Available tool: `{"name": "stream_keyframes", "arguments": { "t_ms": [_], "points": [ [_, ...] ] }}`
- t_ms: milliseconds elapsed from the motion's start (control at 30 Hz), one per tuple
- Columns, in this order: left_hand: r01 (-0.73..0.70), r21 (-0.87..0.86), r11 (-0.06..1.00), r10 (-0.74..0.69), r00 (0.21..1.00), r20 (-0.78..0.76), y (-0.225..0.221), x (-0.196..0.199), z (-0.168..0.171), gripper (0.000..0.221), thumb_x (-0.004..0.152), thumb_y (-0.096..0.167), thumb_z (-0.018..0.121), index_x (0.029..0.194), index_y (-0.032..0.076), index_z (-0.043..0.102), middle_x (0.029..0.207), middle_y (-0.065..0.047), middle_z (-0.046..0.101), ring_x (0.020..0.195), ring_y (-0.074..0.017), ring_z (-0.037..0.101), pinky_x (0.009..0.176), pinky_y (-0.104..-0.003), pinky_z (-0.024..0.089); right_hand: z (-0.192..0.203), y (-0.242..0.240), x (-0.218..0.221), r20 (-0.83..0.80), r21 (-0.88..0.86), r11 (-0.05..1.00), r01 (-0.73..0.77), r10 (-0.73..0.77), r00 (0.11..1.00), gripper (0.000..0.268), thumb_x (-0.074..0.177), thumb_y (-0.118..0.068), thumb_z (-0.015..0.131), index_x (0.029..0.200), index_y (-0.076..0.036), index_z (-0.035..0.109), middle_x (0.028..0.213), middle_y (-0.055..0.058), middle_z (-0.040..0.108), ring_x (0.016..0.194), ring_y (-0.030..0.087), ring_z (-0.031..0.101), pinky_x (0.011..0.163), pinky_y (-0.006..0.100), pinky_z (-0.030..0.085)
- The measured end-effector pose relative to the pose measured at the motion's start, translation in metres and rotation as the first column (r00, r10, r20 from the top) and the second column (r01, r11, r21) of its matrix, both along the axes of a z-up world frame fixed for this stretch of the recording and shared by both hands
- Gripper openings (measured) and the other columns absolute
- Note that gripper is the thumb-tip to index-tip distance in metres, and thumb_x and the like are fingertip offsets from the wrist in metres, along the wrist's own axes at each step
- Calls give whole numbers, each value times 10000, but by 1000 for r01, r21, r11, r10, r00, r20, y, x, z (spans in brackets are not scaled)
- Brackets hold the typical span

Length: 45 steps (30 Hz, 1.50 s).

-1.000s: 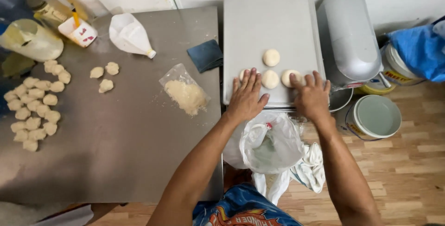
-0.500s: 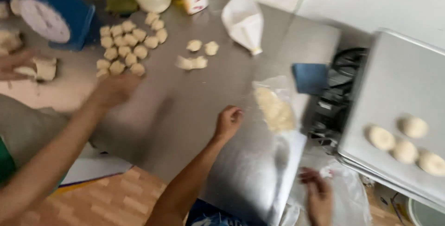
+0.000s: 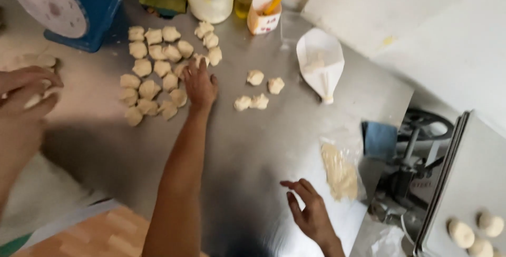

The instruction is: Dividing dough into small portions, rolling them into balls, and arranging them on baking trays before placing the trays into a rack.

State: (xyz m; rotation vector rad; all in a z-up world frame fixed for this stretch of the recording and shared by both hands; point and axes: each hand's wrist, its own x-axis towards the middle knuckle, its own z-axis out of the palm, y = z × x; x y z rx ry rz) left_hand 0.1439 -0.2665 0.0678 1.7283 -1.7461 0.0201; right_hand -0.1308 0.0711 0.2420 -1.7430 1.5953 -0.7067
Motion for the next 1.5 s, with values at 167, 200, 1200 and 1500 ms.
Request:
{"name": "stream_keyframes", "arguments": {
  "t_ms": [167,200,1200,1500],
  "points": [
    [-59,371,927,-12,982,187,-76,-14,-5,885,883,534,726,1572,128,347,1369,-161,509,1162,-395,538,858,-504,540,-42,7,18,21,-9,1000,1,0,1000,275,960,-125,617,1202,-170,738,1114,52,767,978,231,717,966,320,504],
    [-40,369,928,-28,984,176,-92,-16,-30,885,883,534,726,1572,128,347,1369,-161,509,1162,-395,538,858,-504,540,-56,13,20,10,-12,1000,17,-16,1000,275,960,-125,617,1202,-170,738,1114,52,767,978,231,717,966,320,504],
    [639,104,762,-642,767,-1,301,-153,-53,715,929,609,560,1223,-42,598,1210,-268,622,1117,-459,574,972,-574,431,-188,86,-77,-528,-353,929,110,-295,796,308,946,-414,598,1071,-139,655,998,122,663,923,356,581,806,481,450],
    [627,296,721,-644,763,-46,400,-138,-40,218,734,149,549,915,28,542,1013,-193,550,928,-393,490,803,-528,419,-182,167,-63,-505,-266,958,-111,-41,862,128,856,-201,534,958,-163,601,915,69,644,906,340,563,776,501,406]
  ]
}}
